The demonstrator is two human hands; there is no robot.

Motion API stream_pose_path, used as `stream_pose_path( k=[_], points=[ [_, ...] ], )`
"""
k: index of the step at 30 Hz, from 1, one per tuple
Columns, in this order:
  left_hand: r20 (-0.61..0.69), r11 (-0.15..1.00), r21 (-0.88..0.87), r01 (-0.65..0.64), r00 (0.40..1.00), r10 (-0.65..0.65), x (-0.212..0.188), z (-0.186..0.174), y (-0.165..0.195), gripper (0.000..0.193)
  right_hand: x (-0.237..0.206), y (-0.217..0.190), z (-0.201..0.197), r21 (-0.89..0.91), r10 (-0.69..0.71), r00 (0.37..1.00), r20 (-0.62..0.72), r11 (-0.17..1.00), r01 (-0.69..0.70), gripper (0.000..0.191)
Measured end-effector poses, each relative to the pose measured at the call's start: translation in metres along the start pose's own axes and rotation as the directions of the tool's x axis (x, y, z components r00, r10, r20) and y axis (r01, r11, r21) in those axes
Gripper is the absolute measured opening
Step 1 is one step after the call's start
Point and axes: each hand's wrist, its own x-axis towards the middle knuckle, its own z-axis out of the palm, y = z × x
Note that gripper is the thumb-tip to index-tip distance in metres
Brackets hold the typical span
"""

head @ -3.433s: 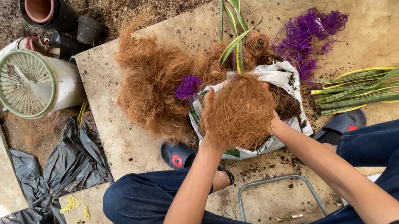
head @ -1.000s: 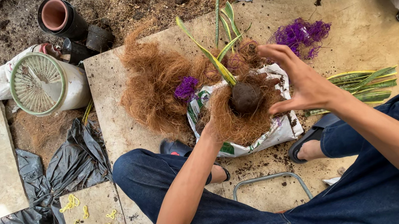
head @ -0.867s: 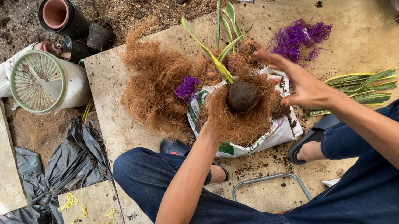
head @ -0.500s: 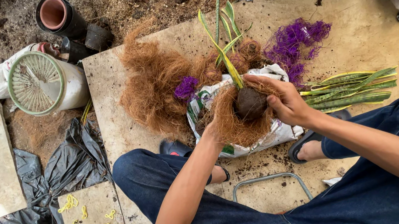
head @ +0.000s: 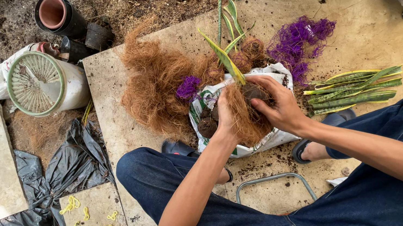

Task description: The person sits cross-legged and wraps a plant's root ball with coconut coir and purple string. They adjust the plant, add more coir, and secure it with string.

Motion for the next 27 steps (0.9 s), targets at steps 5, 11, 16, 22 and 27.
stream_pose_path(
  k=[5,11,16,22,27],
  points=[
    [-0.116,0.987,0.161,0.013,0.993,0.006,-0.017,0.013,0.006,0.071,0.006,0.005,-0.002,-0.005,0.060,0.998,0.006,0.998,-0.060,0.053],
    [0.028,0.926,0.279,-0.253,0.966,0.256,-0.017,0.016,-0.004,0.072,-0.002,-0.018,-0.003,-0.047,-0.083,0.995,0.051,0.995,0.085,0.067],
    [0.002,0.974,0.192,-0.118,0.993,0.120,-0.016,0.015,0.002,0.064,0.002,-0.012,-0.016,0.309,-0.204,0.979,0.016,0.932,0.189,0.086],
    [0.139,0.997,0.047,-0.054,0.989,0.047,-0.016,0.016,0.020,0.064,0.015,0.014,-0.021,0.401,-0.135,0.988,-0.082,0.903,0.156,0.097],
    [0.079,0.980,0.196,-0.038,0.997,0.023,-0.014,0.019,0.004,0.066,0.004,0.020,-0.006,0.201,-0.267,0.962,0.047,0.946,0.253,0.082]
  ],
)
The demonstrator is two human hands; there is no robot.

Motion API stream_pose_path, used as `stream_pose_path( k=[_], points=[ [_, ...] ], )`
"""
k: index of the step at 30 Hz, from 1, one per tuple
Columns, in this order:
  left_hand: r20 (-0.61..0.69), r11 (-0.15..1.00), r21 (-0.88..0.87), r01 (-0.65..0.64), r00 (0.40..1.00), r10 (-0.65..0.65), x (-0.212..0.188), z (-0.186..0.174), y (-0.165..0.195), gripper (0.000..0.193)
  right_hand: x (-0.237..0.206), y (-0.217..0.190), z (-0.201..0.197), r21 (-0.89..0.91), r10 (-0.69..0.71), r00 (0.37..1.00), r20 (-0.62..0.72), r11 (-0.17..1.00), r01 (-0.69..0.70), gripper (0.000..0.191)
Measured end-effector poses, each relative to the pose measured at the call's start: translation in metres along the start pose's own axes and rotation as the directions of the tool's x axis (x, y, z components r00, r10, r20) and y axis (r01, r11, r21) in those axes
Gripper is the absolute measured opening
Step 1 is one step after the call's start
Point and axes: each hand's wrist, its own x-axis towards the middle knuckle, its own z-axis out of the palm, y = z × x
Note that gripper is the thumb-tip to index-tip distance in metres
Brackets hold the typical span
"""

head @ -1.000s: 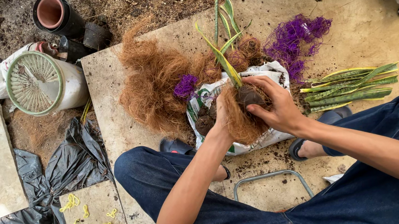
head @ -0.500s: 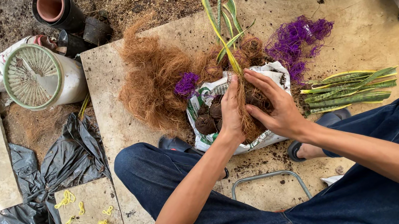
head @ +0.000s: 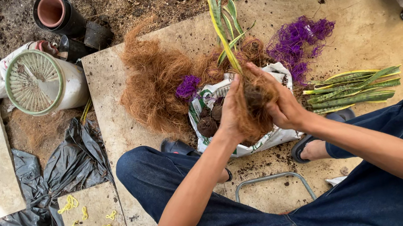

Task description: The person sits cross-legged and wraps a plant's root ball with coconut coir and purple string. They adjust the plant, add more coir, and secure it with string.

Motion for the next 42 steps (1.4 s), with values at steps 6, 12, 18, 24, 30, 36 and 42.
stream_pose_path(
  k=[6,12,18,24,30,36,42],
  points=[
    [-0.158,0.906,0.230,-0.354,0.906,0.394,-0.001,0.000,-0.015,0.067,-0.011,0.004,0.014,-0.085,0.092,0.990,-0.110,0.991,-0.102,0.068],
    [-0.309,0.956,0.104,-0.275,0.905,0.294,0.004,-0.011,-0.011,0.054,-0.003,0.000,0.016,-0.116,0.090,0.994,-0.062,0.988,-0.097,0.056],
    [-0.225,0.932,0.064,-0.357,0.905,0.362,0.004,-0.004,-0.013,0.035,0.005,-0.013,0.011,-0.189,0.101,0.995,-0.023,0.977,-0.104,0.050],
    [-0.325,0.868,0.422,-0.261,0.851,0.414,-0.005,0.008,-0.015,0.048,0.003,-0.034,0.021,0.037,0.229,0.973,-0.027,0.973,-0.228,0.076],
    [-0.264,0.920,0.058,-0.389,0.882,0.390,0.002,0.002,-0.024,0.080,0.006,-0.035,0.022,0.165,0.547,0.822,-0.158,0.835,-0.524,0.057],
    [-0.253,0.958,-0.047,-0.282,0.931,0.262,0.005,0.002,-0.028,0.054,0.004,-0.027,0.022,0.236,0.503,0.840,-0.202,0.858,-0.457,0.038],
    [-0.191,0.960,-0.163,-0.228,0.962,0.196,-0.005,0.014,-0.022,0.050,0.008,-0.026,0.013,0.223,0.448,0.889,-0.097,0.880,-0.419,0.041]
  ],
)
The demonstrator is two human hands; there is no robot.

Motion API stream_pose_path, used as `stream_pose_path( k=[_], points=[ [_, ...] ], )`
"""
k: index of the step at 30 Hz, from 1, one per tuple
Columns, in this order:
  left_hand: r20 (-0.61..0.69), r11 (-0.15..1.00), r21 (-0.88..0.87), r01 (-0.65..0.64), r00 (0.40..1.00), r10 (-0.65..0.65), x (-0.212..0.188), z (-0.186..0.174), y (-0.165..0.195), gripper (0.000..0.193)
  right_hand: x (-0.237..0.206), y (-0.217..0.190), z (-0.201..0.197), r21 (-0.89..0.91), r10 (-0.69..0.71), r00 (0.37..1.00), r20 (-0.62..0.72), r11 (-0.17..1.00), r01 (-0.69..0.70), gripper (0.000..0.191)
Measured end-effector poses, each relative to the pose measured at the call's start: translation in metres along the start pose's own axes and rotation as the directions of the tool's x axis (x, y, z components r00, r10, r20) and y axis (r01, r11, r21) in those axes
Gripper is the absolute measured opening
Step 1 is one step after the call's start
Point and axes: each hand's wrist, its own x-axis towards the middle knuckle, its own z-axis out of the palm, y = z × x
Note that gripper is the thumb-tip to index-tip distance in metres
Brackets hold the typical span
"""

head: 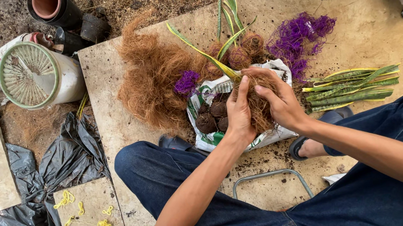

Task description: The person sits cross-legged and wraps a plant's root ball with coconut coir and purple string. They adjust the plant, add more coir, and secure it with string.

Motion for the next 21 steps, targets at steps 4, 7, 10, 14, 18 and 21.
stream_pose_path(
  k=[4,7,10,14,18,21],
  points=[
    [0.026,0.993,0.098,0.070,0.997,-0.073,0.003,0.003,0.025,0.058,0.004,-0.001,-0.013,-0.156,-0.261,0.963,0.065,0.951,0.268,0.071],
    [0.033,0.992,0.015,0.127,0.991,-0.128,0.009,-0.002,0.044,0.074,0.001,0.007,-0.019,0.018,-0.321,0.946,0.040,0.947,0.321,0.109],
    [0.020,0.993,-0.082,0.083,0.996,-0.082,0.014,-0.008,0.056,0.086,0.000,0.021,-0.019,-0.173,-0.305,0.942,0.139,0.929,0.327,0.136],
    [0.026,0.991,-0.092,0.097,0.995,-0.095,0.015,-0.008,0.051,0.095,0.003,0.038,-0.007,-0.331,-0.306,0.930,0.202,0.873,0.359,0.153],
    [-0.189,0.982,0.120,0.144,0.975,-0.120,0.005,-0.001,0.031,0.088,0.009,0.039,0.004,-0.304,-0.397,0.913,0.092,0.862,0.405,0.146],
    [-0.296,0.998,0.037,0.054,0.954,-0.041,0.009,0.004,0.018,0.069,0.008,0.031,0.011,-0.216,-0.295,0.955,-0.025,0.934,0.283,0.099]
  ],
)
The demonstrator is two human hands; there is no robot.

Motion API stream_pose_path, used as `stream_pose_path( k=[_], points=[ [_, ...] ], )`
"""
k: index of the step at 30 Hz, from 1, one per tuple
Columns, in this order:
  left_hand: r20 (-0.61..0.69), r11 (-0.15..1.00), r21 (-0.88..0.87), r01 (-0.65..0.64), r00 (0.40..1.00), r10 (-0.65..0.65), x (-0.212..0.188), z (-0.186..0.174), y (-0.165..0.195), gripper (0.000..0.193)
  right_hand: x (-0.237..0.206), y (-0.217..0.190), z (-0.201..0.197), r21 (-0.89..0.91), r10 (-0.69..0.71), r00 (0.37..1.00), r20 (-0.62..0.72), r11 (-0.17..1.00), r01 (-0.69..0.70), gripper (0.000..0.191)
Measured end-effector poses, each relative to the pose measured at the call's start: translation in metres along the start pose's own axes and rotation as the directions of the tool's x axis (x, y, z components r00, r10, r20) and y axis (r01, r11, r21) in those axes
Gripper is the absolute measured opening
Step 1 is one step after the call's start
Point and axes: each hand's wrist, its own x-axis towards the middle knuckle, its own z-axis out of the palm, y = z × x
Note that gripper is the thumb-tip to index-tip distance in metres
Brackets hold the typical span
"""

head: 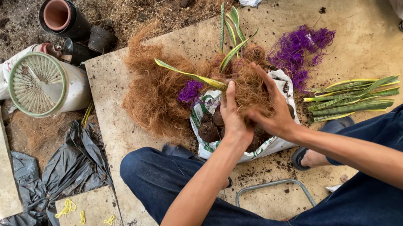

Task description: The person sits cross-legged and wraps a plant's root ball with coconut coir and purple string. They adjust the plant, add more coir, and secure it with string.

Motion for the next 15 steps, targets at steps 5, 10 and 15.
stream_pose_path(
  k=[5,10,15],
  points=[
    [0.164,0.930,-0.099,-0.353,0.916,0.365,0.012,-0.002,-0.017,0.042,-0.003,-0.015,0.008,0.181,0.107,0.992,-0.073,0.979,-0.093,0.047],
    [0.252,0.918,-0.108,-0.381,0.883,0.396,0.017,-0.005,-0.020,0.038,0.000,-0.012,0.007,0.289,0.234,0.955,-0.183,0.941,-0.175,0.032],
    [0.382,0.909,-0.015,-0.416,0.838,0.389,0.014,0.000,-0.013,0.039,0.006,-0.008,0.002,0.167,0.247,0.920,-0.304,0.965,-0.203,0.020]
  ],
)
